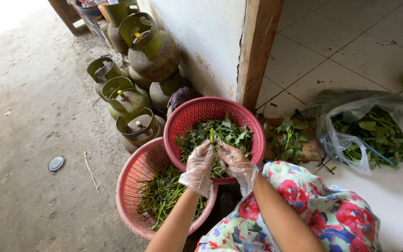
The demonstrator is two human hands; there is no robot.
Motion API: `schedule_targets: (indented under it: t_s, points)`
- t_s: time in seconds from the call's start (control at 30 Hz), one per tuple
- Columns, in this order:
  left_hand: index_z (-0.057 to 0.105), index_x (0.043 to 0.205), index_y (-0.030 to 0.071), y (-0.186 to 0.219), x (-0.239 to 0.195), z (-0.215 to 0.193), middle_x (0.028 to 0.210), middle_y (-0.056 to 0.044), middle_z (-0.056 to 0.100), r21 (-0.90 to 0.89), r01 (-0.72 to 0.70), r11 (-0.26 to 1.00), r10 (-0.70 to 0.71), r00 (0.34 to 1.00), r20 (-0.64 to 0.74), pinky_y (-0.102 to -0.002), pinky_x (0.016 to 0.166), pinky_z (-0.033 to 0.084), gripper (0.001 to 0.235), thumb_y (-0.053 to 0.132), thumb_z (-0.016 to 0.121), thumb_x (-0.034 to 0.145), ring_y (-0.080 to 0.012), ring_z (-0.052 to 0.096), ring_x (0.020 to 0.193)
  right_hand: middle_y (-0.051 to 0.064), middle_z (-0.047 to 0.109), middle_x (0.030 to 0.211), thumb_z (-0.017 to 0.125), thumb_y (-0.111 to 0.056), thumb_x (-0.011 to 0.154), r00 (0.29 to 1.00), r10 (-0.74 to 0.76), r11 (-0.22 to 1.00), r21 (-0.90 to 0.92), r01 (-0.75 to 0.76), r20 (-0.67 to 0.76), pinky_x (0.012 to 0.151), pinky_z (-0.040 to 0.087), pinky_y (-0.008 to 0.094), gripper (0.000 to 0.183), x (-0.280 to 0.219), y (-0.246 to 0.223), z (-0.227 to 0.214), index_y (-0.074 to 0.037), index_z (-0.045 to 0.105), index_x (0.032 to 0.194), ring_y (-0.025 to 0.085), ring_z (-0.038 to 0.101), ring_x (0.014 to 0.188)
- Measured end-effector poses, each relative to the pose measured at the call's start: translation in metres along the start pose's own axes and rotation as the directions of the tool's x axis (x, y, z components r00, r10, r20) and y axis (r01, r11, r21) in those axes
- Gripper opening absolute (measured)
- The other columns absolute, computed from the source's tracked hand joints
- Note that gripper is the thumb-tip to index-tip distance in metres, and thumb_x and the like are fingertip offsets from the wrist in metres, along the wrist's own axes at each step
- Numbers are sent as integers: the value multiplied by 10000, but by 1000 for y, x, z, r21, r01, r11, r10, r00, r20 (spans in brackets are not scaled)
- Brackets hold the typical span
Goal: The person sits on the floor and sorts leafy green vegetables by hand, separating leaves from stems. The leaves are placed into a red basket and the stems into a pink basket. The person wears disposable gloves and handles the vegetables one by one.
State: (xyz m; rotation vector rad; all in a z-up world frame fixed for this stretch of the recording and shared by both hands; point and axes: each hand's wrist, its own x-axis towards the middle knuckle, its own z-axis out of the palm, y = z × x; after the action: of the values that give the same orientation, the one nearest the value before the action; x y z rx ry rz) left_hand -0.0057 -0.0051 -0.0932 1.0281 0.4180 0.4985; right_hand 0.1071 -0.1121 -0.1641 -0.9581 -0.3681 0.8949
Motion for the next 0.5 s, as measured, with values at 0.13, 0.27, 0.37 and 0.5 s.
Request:
schedule_targets:
  t_s: [0.13,0.27,0.37,0.5]
  points:
    - [542,1438,58,-2,9,-3,1030,-19,700,13,121,993,-120,990,-75,-245,731,558,543,-4,663,912,-98,648,840,-60,621,826,619,-104,1012,1000,-20,997,-75,21,7,528,472,194,448,-3,-3,3,-75,572,1457,34,535,608]
    - [541,1454,-34,-18,14,-11,1038,-12,693,-79,92,993,-90,996,26,-245,685,500,539,-2,670,932,-93,615,817,-46,625,770,596,-111,1015,995,-73,943,-328,46,-72,511,468,209,416,-2,0,3,-84,602,1430,42,541,585]
    - [523,1471,-21,-30,17,-16,978,-36,675,-76,97,992,-93,994,57,-256,636,463,552,7,673,940,-104,581,770,-40,648,777,583,-104,1017,990,-130,915,-390,100,-51,530,475,205,411,1,3,-2,-79,593,1427,34,555,610]
    - [519,1493,8,-30,15,-15,948,-51,669,-25,118,993,-116,991,72,-266,625,461,582,20,683,934,-116,587,741,-32,634,770,595,-111,1024,986,-99,914,-404,36,-137,517,458,214,386,6,9,-8,-57,625,1405,40,538,594]
